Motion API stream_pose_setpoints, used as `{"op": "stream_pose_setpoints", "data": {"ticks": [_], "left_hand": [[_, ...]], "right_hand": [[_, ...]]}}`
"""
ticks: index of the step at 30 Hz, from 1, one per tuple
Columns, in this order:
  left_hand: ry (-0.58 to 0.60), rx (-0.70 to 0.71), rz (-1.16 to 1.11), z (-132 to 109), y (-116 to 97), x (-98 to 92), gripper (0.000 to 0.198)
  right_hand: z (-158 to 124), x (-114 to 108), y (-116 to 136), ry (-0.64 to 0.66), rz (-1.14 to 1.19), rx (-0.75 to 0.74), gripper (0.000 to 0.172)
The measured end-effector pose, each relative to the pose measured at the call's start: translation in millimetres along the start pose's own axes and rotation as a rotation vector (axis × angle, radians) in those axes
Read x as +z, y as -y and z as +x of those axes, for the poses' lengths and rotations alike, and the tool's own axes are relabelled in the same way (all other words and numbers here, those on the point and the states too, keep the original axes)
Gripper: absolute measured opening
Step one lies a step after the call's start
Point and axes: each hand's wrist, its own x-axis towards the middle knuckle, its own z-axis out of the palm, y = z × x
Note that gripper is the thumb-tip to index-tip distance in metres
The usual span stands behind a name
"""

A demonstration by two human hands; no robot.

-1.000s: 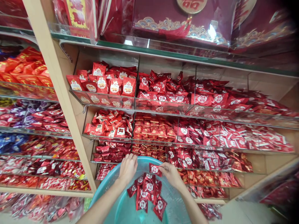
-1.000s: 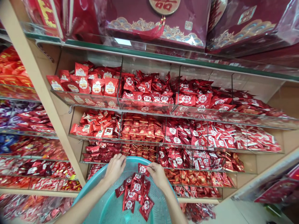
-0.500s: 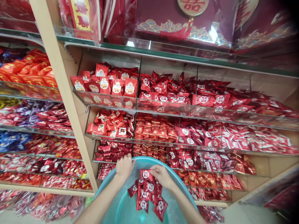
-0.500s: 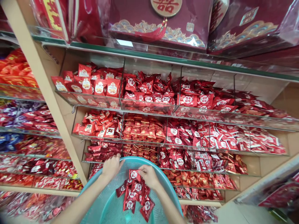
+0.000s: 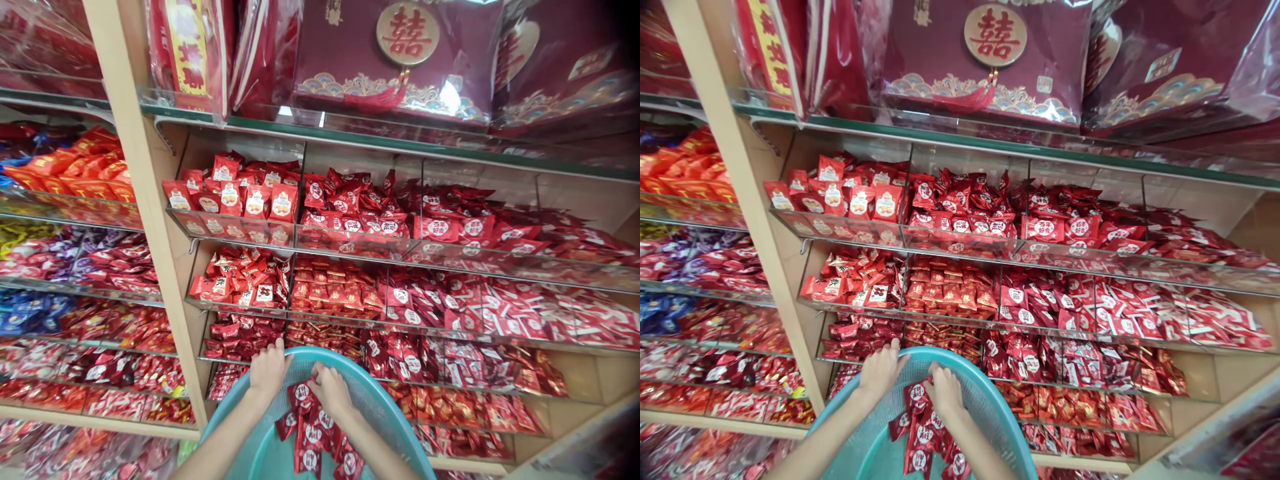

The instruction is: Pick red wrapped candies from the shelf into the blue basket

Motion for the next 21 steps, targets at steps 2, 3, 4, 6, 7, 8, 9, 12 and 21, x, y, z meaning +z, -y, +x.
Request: {"op": "stream_pose_setpoints", "data": {"ticks": [2, 3, 4, 6, 7, 8, 9, 12, 21], "left_hand": [[0.006, -0.003, -0.003, 0.4, 0.4, -0.2, 0.052], [0.011, -0.006, -0.003, 0.7, 0.6, -0.4, 0.052], [0.017, -0.008, -0.003, 1.0, 0.8, -0.6, 0.052], [0.033, -0.012, 0.0, 1.8, 1.3, -1.1, 0.053], [0.042, -0.015, 0.001, 2.3, 1.5, -1.4, 0.053], [0.05, -0.017, 0.002, 2.7, 1.6, -1.7, 0.053], [0.057, -0.018, 0.001, 3.1, 1.7, -2.1, 0.053], [0.069, -0.024, -0.005, 3.6, 1.7, -3.4, 0.05], [0.043, -0.02, 0.003, 2.5, 1.5, -1.9, 0.048]], "right_hand": [[-3.6, -0.6, 3.6, -0.008, -0.114, -0.003, 0.022], [-4.5, -2.7, 6.5, -0.014, -0.158, -0.01, 0.023], [-5.0, -6.5, 10.3, -0.025, -0.182, -0.022, 0.023], [-5.3, -21.3, 20.9, -0.062, -0.162, -0.062, 0.021], [-5.5, -32.9, 27.9, -0.091, -0.131, -0.094, 0.02], [-6.1, -47.4, 35.9, -0.126, -0.09, -0.137, 0.018], [-7.1, -64.7, 44.7, -0.169, -0.042, -0.19, 0.017], [-12.6, -129.2, 72.7, -0.328, 0.086, -0.373, 0.02], [13.9, -300.8, 123.7, -0.915, -0.178, -0.336, 0.03]]}}
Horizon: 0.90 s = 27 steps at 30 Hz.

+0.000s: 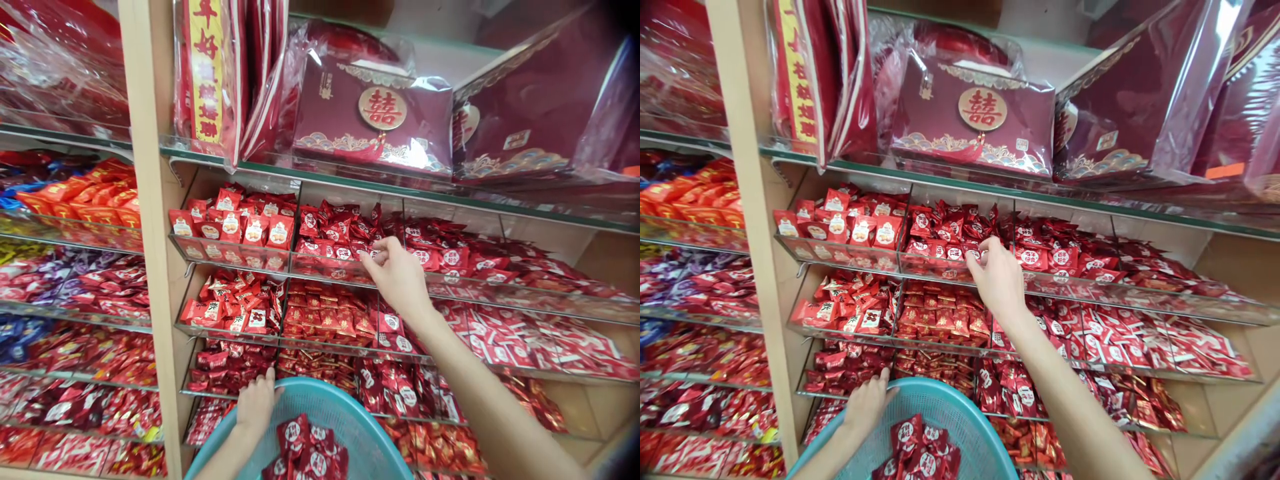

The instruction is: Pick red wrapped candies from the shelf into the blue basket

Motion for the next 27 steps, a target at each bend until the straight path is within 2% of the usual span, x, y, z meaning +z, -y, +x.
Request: {"op": "stream_pose_setpoints", "data": {"ticks": [4, 7, 13, 16, 21, 27], "left_hand": [[-0.015, 0.004, 0.004, 0.5, 0.5, 2.0, 0.047], [-0.022, 0.009, 0.004, 1.7, 0.3, 4.0, 0.047], [-0.028, 0.011, 0.009, 3.2, 0.2, 7.5, 0.047], [-0.025, 0.001, 0.011, 3.0, 0.8, 8.6, 0.048], [-0.025, -0.003, 0.008, 3.2, -0.1, 8.3, 0.048], [-0.036, -0.002, -0.006, 3.2, -0.2, 5.6, 0.046]], "right_hand": [[32.1, 2.7, 5.6, 0.197, -0.232, 0.078, 0.05], [41.3, 3.1, 12.9, 0.323, -0.269, 0.124, 0.049], [48.1, -0.3, 22.2, 0.411, -0.285, 0.206, 0.048], [50.2, 0.2, 22.8, 0.414, -0.298, 0.221, 0.048], [54.6, -4.1, 11.4, 0.315, -0.214, 0.208, 0.042], [59.1, -33.4, 0.2, 0.299, 0.064, 0.237, 0.032]]}}
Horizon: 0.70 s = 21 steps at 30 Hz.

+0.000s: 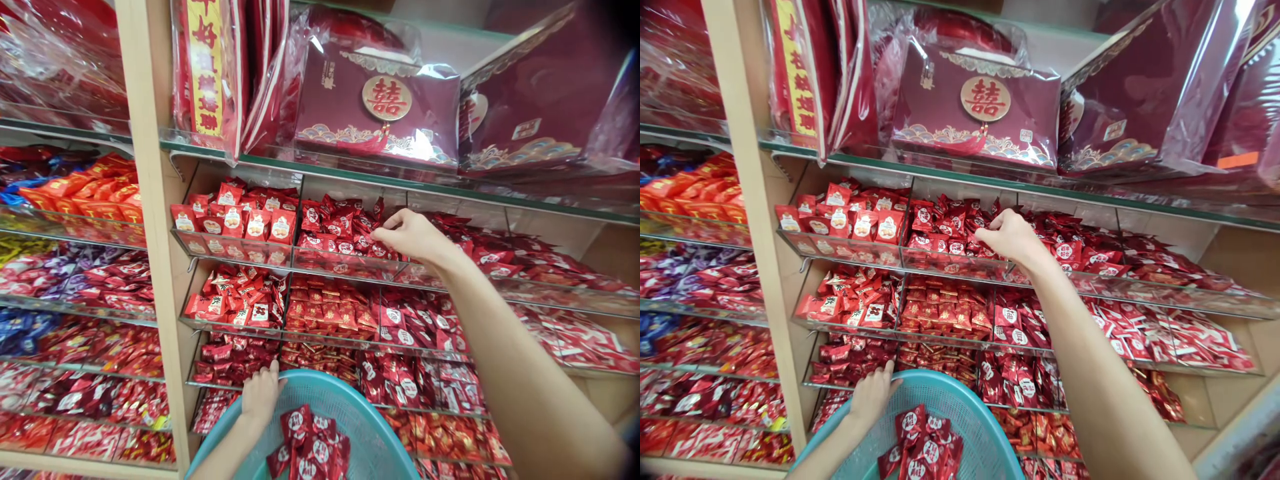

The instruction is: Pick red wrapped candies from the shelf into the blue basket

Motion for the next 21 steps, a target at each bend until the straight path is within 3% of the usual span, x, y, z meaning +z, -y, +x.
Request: {"op": "stream_pose_setpoints", "data": {"ticks": [3, 6, 9, 11, 13, 15, 18, 21], "left_hand": [[-0.002, 0.006, -0.005, -1.5, 0.5, -1.0, 0.046], [0.0, 0.006, -0.011, -3.6, -0.7, -2.1, 0.043], [0.0, 0.005, -0.024, -5.3, -2.7, -3.7, 0.041], [-0.001, 0.003, -0.038, -6.3, -3.7, -5.2, 0.039], [-0.017, 0.005, -0.043, -7.7, -4.3, -7.2, 0.037], [-0.057, 0.017, -0.039, -9.2, -4.7, -10.1, 0.034], [-0.157, 0.049, -0.07, -10.8, -6.2, -16.1, 0.032], [-0.191, 0.123, -0.371, -10.6, -11.0, -22.3, 0.036]], "right_hand": [[-21.4, -11.0, -0.3, -0.007, 0.281, 0.021, 0.033], [-61.0, 0.1, -5.7, 0.13, 0.597, 0.039, 0.034], [-109.7, 41.6, -23.3, 0.401, 0.807, 0.13, 0.033], [-140.8, 80.2, -40.7, 0.581, 0.952, 0.291, 0.03], [-167.2, 118.1, -59.2, 0.672, 1.071, 0.449, 0.028], [-186.9, 148.3, -75.8, 0.684, 1.174, 0.571, 0.027], [-203.6, 175.5, -93.4, 0.62, 1.184, 0.658, 0.029], [-210.5, 189.3, -103.5, 0.491, 1.047, 0.612, 0.032]]}}
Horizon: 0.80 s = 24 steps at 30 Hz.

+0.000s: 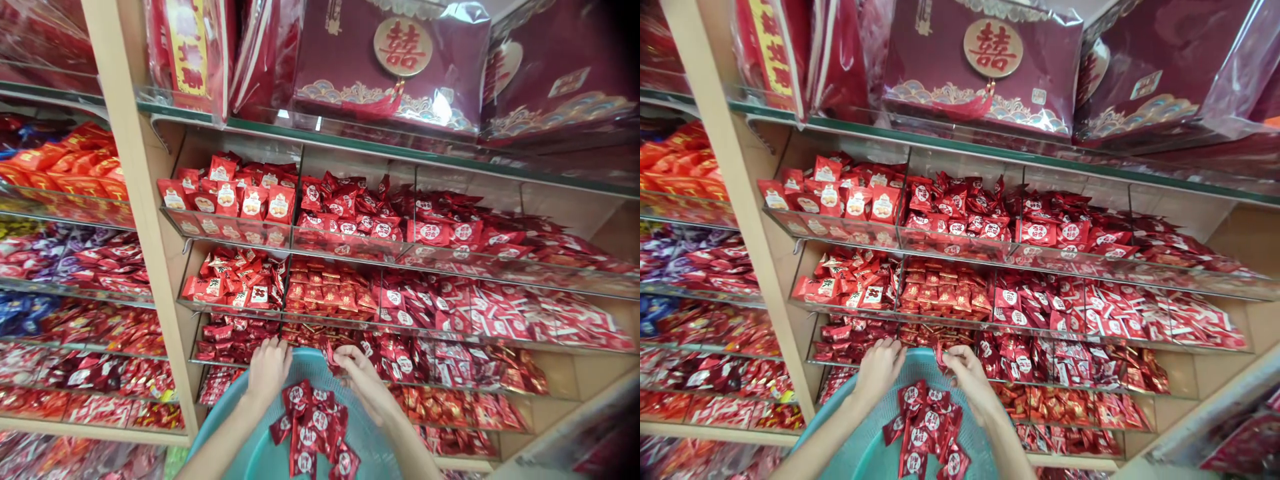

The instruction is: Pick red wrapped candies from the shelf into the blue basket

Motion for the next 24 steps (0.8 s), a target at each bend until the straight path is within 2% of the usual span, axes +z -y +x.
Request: {"op": "stream_pose_setpoints", "data": {"ticks": [1, 3, 5, 7, 9, 12, 14, 16, 19, 21, 24], "left_hand": [[0.043, -0.01, -0.194, 0.7, -2.8, -0.5, 0.042], [0.208, -0.104, -0.619, 1.2, -8.6, -0.4, 0.055], [0.36, -0.195, -0.911, 0.1, -13.6, 1.0, 0.063], [0.432, -0.189, -1.037, -1.9, -16.7, 3.7, 0.063], [0.431, -0.124, -1.076, -3.2, -17.5, 7.4, 0.058], [0.358, -0.083, -1.096, -2.7, -15.8, 12.8, 0.053], [0.308, -0.096, -1.118, -1.4, -14.4, 14.8, 0.051], [0.279, -0.103, -1.137, -0.2, -13.8, 15.4, 0.049], [0.277, -0.088, -1.152, 0.5, -14.4, 15.4, 0.046], [0.284, -0.072, -1.153, 0.6, -15.3, 15.9, 0.045], [0.281, -0.043, -1.136, 1.0, -16.0, 16.6, 0.045]], "right_hand": [[1.5, -0.4, -4.2, -0.029, -0.06, -0.062, 0.032], [2.8, -0.2, -11.7, -0.076, -0.227, -0.225, 0.033], [1.9, 1.0, -18.4, -0.112, -0.439, -0.386, 0.031], [-0.4, 2.5, -23.8, -0.121, -0.625, -0.482, 0.028], [-2.0, 3.7, -28.0, -0.1, -0.705, -0.515, 0.027], [-1.5, 3.8, -32.5, -0.115, -0.625, -0.453, 0.043], [-0.9, 3.0, -34.0, -0.132, -0.469, -0.328, 0.055], [-2.2, 2.3, -33.7, -0.056, -0.3, -0.153, 0.05], [-7.2, 2.5, -30.7, 0.154, -0.097, 0.028, 0.036], [-10.1, 3.1, -28.8, 0.206, 0.001, 0.048, 0.033], [-11.0, 3.4, -27.3, 0.186, 0.056, 0.036, 0.032]]}}
